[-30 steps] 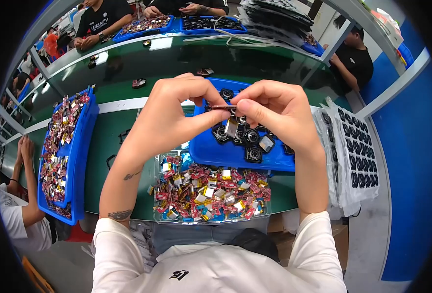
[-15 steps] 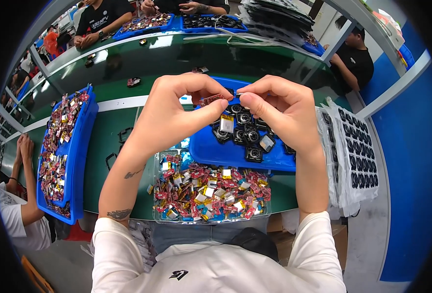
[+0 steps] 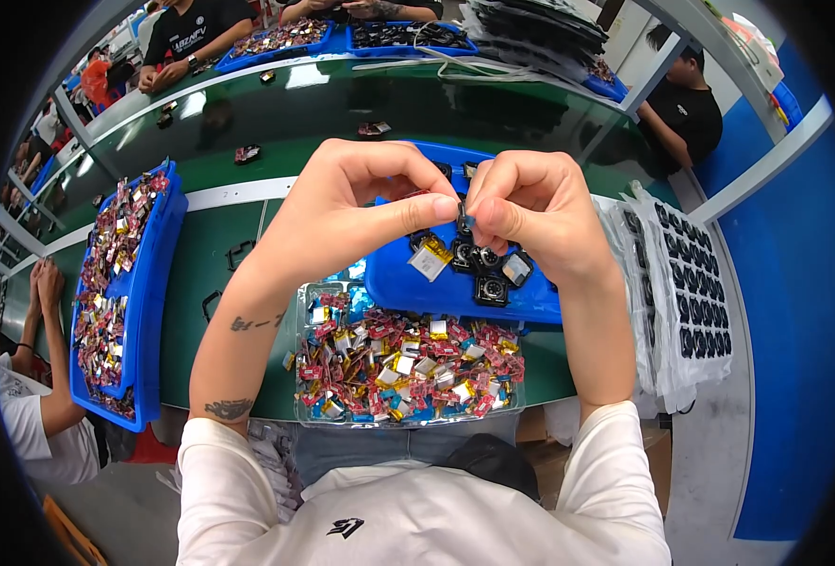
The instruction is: The recorder is assembling small electronics by attaching small batteries and circuit boards to protective frames on an assembly line.
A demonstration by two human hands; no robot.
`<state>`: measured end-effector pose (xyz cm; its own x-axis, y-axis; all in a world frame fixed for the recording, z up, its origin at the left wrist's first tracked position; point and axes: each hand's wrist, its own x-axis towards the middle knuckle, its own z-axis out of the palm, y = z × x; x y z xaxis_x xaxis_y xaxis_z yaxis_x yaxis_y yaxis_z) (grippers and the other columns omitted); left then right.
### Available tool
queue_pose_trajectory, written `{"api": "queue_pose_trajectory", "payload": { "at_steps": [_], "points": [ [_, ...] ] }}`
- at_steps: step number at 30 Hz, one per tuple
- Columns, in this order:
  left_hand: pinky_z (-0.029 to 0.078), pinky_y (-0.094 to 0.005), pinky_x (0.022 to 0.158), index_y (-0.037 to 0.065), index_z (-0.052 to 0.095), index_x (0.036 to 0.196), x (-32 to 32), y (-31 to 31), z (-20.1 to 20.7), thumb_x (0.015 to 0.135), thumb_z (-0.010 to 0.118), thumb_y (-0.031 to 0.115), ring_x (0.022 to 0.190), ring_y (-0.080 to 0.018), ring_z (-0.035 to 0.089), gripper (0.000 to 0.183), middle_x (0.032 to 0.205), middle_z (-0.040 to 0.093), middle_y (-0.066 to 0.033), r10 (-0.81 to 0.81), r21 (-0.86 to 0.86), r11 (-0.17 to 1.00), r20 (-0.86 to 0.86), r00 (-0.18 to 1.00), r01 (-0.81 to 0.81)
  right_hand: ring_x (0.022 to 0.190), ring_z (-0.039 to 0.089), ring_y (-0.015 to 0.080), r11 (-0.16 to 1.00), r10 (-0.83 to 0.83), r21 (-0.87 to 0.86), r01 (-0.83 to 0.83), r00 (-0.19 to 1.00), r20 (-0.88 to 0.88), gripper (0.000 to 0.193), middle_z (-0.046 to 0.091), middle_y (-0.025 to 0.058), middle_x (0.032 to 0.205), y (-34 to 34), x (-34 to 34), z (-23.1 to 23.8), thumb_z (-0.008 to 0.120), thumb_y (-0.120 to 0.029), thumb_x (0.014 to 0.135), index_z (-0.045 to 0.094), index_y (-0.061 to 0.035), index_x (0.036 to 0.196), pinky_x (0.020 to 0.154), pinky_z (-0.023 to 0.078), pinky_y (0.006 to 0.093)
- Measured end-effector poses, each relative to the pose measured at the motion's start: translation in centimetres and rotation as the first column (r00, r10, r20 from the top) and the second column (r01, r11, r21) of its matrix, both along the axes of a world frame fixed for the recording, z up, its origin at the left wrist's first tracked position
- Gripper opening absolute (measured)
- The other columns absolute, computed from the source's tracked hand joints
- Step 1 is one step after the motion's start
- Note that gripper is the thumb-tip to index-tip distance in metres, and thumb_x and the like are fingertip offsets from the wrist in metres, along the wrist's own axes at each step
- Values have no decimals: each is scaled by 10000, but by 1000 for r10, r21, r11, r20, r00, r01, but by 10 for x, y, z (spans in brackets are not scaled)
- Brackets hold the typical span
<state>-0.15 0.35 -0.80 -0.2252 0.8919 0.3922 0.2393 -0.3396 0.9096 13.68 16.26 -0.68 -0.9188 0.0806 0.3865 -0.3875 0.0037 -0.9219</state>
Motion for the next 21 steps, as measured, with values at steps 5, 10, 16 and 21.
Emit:
{"api": "queue_pose_trajectory", "payload": {
  "at_steps": [5,10,16,21],
  "points": [
    [426,-223,683,-36,631,839,-3,-1,0,839,659,62,783,-88,538,102,862,593,-47,13,-16,1000,-62,998,-14,610,539,60,995,-96,28,96,995,8,182,612,28,687,-4,0,1,664,-151,873,629,6,788,544,426,192],
    [395,-222,697,-10,611,807,-8,-12,10,829,655,81,767,-93,499,104,827,556,-40,12,77,997,13,1000,-13,674,593,82,719,-270,634,284,955,-121,118,631,28,760,4,-8,-6,684,-92,821,606,-8,848,602,471,224],
    [385,-219,678,-3,604,795,-13,-16,15,832,654,96,749,-85,483,117,814,548,-32,77,86,994,-19,997,-75,792,629,274,141,-376,968,209,916,-143,264,656,94,873,14,-26,-41,683,-72,749,622,-50,1005,704,504,371],
    [394,-217,675,2,607,806,-13,-19,17,835,652,98,748,-80,489,110,819,553,-27,75,116,991,-15,997,-72,968,574,274,187,-315,972,140,946,-76,470,600,83,1038,11,-23,-41,772,-131,641,603,-75,1076,821,473,393]
  ]
}}
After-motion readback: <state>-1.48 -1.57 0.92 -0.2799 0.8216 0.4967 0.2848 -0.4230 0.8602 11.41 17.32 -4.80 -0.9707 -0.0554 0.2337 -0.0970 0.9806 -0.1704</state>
